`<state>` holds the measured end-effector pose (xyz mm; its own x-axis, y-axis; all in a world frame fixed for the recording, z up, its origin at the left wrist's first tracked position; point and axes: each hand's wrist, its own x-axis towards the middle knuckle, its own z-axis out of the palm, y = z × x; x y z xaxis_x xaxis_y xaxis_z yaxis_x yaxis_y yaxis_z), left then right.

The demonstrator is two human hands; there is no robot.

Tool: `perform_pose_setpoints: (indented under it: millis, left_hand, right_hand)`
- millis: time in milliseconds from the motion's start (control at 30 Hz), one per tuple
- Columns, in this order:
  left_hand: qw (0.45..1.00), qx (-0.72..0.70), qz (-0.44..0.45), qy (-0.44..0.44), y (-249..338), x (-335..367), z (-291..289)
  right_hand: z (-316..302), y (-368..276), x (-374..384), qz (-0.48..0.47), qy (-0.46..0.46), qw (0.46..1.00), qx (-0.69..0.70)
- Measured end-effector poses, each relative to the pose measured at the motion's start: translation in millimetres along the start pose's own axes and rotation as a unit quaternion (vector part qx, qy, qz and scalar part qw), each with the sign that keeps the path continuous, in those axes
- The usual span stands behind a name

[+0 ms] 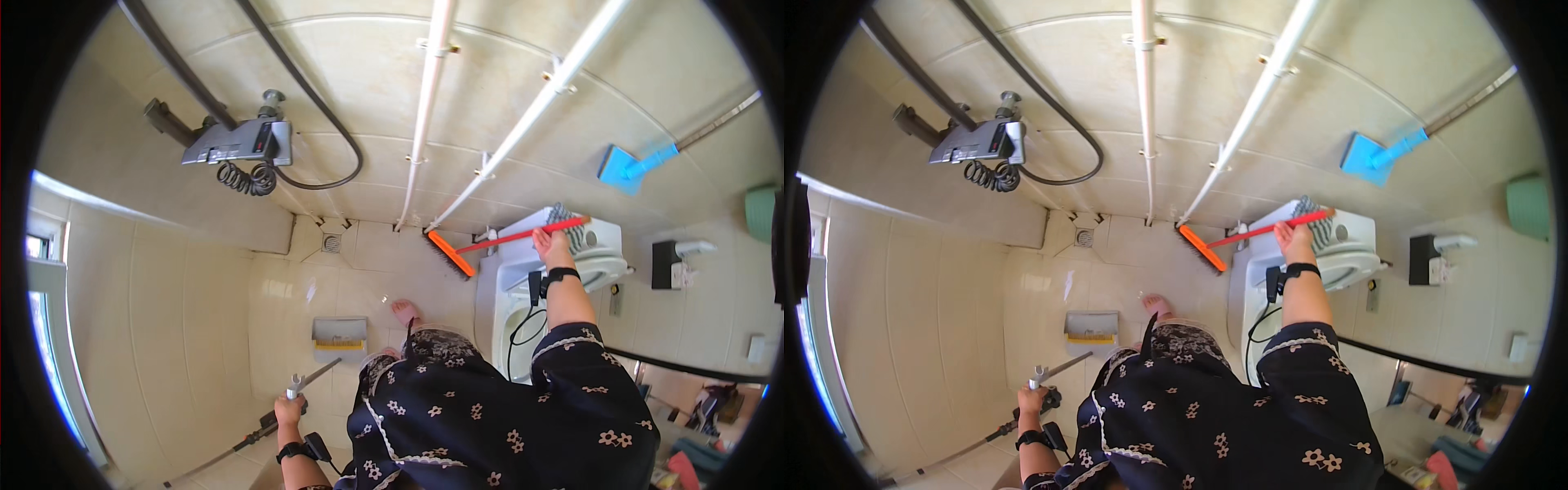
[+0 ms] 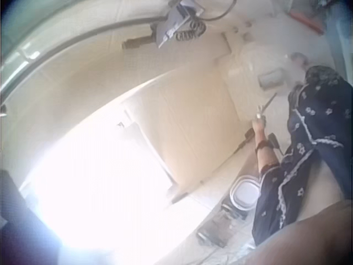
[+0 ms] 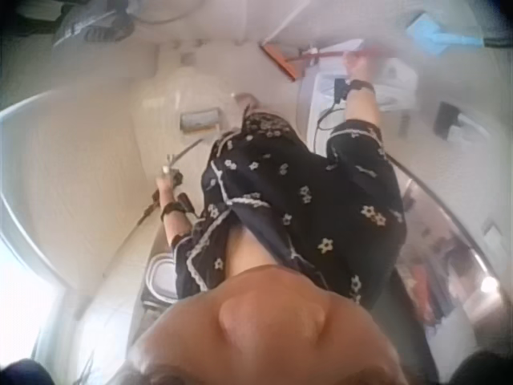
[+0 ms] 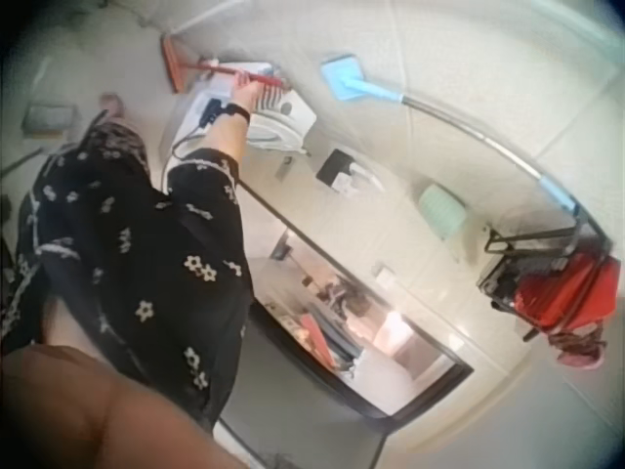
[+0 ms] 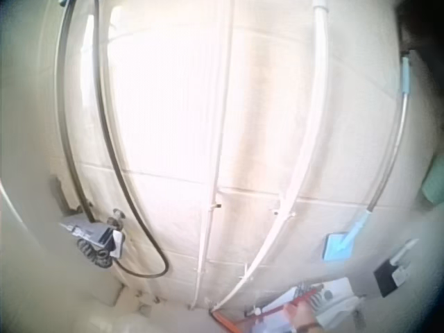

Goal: The person cleans a bathroom floor by removing hair from the drain with a cloth, scrubbing the floor tiles with a brush while rinsing with water from a shower head, and using a squeegee to move the water toward the drain.

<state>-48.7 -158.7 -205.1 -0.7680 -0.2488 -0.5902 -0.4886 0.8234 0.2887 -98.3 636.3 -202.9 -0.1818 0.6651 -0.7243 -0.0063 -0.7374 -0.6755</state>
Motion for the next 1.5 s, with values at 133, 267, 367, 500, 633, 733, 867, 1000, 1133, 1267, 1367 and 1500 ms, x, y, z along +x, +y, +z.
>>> perform_pose_setpoints:
  millis: [133, 267, 367, 500, 633, 733, 867, 1000, 1133, 1267, 1367, 1500]
  left_hand:
    - [0.998, -0.027, -0.058, -0.024, 23, -22, -5]
    - [0.994, -0.054, -0.087, -0.022, 29, -31, 1]
    - [0.993, -0.063, -0.098, -0.02, 22, -38, 10]
    - [0.985, -0.116, -0.124, 0.009, 21, -63, 28]
    - [0.969, -0.182, -0.164, 0.015, 1, -76, 63]
    - [0.967, -0.182, -0.176, 0.031, 12, -92, 79]
    - [0.963, -0.183, -0.195, 0.039, 14, -101, 100]
    - [0.951, -0.225, -0.205, 0.057, 20, -113, 121]
    - [0.93, -0.264, -0.242, 0.077, 45, -119, 90]
    - [0.897, -0.332, -0.256, 0.138, 43, -128, 89]
    - [0.875, -0.37, -0.268, 0.159, 40, -132, 88]
    - [0.78, -0.531, -0.284, 0.172, 57, -121, 63]
  right_hand:
    - [23, 36, -17, 0.072, -0.091, 0.972, -0.203]
    - [149, 92, -135, 0.027, -0.31, 0.805, -0.505]
    - [264, 119, -277, -0.249, -0.583, 0.592, -0.497]
    - [395, 132, -413, -0.471, -0.642, 0.532, -0.289]
    - [496, 190, -452, -0.564, -0.598, 0.472, -0.318]
    - [550, 227, -461, -0.539, -0.533, 0.505, -0.413]
    - [604, 253, -445, -0.485, -0.535, 0.526, -0.449]
    - [604, 248, -465, -0.607, -0.454, 0.435, -0.486]
    - [619, 239, -480, -0.631, -0.525, 0.488, -0.296]
    - [574, 242, -531, -0.375, -0.791, 0.45, -0.177]
    - [491, 267, -532, -0.268, -0.872, 0.338, -0.23]
    - [375, 313, -465, -0.132, -0.867, 0.261, -0.405]
